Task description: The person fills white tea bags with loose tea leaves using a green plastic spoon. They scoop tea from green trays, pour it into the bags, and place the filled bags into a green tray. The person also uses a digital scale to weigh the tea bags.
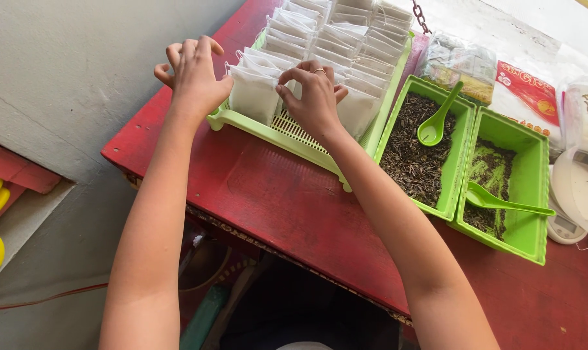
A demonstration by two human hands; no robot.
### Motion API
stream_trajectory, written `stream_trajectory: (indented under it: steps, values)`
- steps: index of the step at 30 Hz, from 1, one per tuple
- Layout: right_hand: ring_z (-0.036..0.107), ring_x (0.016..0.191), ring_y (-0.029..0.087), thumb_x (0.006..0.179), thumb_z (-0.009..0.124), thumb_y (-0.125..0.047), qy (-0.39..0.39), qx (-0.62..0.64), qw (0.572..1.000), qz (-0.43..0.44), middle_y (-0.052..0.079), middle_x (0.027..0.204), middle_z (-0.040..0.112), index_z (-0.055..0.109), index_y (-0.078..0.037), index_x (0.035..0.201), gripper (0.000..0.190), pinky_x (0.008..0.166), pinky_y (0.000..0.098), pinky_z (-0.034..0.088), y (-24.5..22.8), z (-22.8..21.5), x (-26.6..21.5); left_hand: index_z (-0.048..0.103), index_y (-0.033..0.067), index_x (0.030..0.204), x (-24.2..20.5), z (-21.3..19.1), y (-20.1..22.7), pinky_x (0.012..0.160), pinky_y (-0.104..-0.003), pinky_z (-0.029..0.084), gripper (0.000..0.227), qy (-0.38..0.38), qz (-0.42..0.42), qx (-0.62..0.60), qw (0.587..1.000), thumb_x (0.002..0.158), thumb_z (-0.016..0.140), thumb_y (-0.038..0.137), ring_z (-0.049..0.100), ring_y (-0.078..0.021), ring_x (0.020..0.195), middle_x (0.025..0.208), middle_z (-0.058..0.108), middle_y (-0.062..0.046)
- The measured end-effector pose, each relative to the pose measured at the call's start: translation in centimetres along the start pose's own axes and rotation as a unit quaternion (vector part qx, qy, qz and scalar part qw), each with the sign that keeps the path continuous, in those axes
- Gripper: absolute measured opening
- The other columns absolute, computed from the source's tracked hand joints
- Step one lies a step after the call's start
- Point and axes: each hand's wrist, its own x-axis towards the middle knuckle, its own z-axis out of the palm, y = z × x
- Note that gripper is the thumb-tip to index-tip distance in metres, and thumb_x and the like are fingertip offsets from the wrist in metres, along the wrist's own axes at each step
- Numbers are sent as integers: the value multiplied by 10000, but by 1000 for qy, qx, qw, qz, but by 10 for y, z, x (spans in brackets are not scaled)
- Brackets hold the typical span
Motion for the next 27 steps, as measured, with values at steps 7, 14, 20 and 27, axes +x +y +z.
stream_trajectory:
  steps: [7, 14, 20, 27]
  values:
    - [493, 1132, 263, 890, 770, -324, 9, -3, 1000, -9, 6, 1194, 647, 780, -301, 971, 84, 760, 452, 255, 29, -28, -4, 471, 236, 1133, 2, -11, 53, 793, -459, 240, 330, -14, 10, -66, 998, 851, 640, 212, 324, -282, 1206, 1194, 516, -29]
    - [489, 1170, 267, 901, 765, -315, 56, -48, 997, 14, -4, 1160, 651, 796, -297, 942, 54, 821, 510, 246, 93, -101, -21, 526, 272, 1150, 11, 11, 162, 856, -473, 259, 350, -43, 102, -93, 989, 841, 689, 265, 325, -331, 1265, 1251, 530, -64]
    - [482, 1184, 283, 932, 727, -313, 106, -79, 984, 117, -3, 1160, 609, 793, -264, 996, 104, 871, 529, 229, 169, -192, -67, 605, 265, 1104, 3, 62, 287, 911, -546, 246, 256, -87, 227, -128, 961, 887, 717, 341, 304, -336, 1270, 1228, 521, -70]
    - [455, 1222, 271, 944, 668, -320, 171, -144, 948, 225, -5, 1192, 572, 771, -312, 1013, 124, 866, 494, 262, 251, -297, -156, 597, 209, 1092, -50, 115, 444, 903, -566, 254, 299, -143, 353, -173, 908, 881, 731, 373, 324, -318, 1227, 1204, 501, -82]
